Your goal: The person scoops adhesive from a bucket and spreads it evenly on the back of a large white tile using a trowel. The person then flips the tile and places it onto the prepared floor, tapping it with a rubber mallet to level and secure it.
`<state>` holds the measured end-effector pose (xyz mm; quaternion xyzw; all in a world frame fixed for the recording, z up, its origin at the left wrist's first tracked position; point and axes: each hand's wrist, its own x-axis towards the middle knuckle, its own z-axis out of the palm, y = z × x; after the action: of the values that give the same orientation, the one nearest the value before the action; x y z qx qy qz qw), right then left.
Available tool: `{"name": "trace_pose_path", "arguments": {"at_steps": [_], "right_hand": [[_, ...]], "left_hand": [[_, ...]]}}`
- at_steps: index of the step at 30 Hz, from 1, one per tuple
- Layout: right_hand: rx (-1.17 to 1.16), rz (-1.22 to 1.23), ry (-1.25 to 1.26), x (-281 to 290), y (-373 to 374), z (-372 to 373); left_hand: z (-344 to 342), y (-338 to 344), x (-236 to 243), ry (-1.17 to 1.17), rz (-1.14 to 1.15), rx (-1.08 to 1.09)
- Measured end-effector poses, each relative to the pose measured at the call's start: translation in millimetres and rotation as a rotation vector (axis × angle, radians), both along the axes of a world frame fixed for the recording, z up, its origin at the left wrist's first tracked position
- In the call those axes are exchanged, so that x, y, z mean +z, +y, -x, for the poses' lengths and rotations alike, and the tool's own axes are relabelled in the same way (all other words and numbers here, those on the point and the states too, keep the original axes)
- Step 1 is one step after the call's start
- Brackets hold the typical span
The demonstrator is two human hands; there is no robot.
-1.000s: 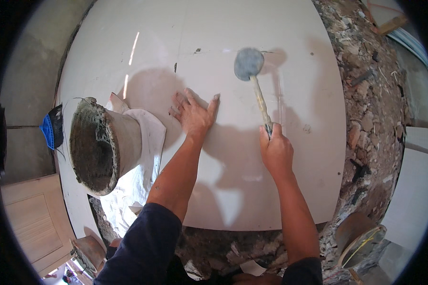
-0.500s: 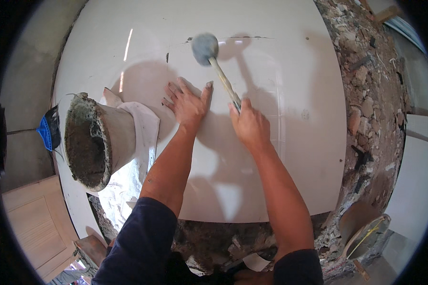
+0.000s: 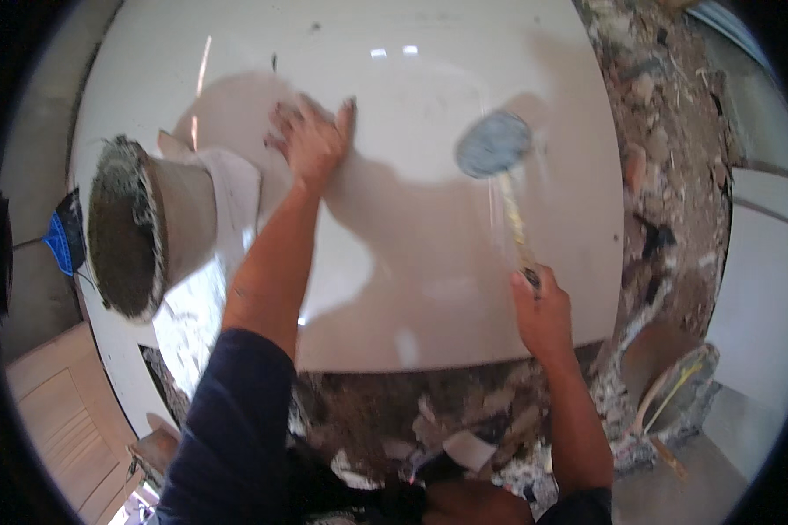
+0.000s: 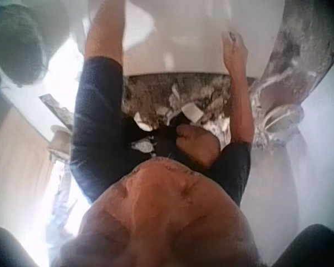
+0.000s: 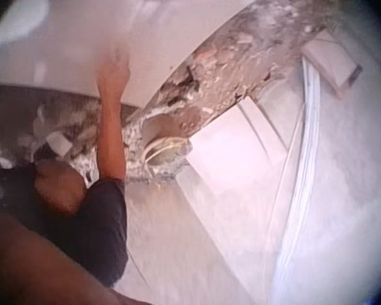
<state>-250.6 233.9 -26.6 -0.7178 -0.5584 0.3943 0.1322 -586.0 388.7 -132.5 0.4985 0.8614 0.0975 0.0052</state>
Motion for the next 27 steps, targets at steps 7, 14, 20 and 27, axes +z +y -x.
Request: {"name": "trace_pose_path", "arguments": {"at_steps": [7, 14, 20, 27], "right_hand": [[-0.318, 0.172, 0.077, 7, -171, -77], [-0.264, 0.06, 0.178, 3, -178, -50], [-0.214, -0.003, 0.203, -3, -173, -28], [-0.296, 0.103, 0.294, -27, -202, -39]], "left_hand": [[42, -119, -15, 0.089, -0.003, -0.459], [34, -209, 3, 0.115, 0.218, -0.447], [41, -255, 18, 0.112, 0.421, -0.459], [30, -313, 30, 0.007, 0.347, -0.437]]}}
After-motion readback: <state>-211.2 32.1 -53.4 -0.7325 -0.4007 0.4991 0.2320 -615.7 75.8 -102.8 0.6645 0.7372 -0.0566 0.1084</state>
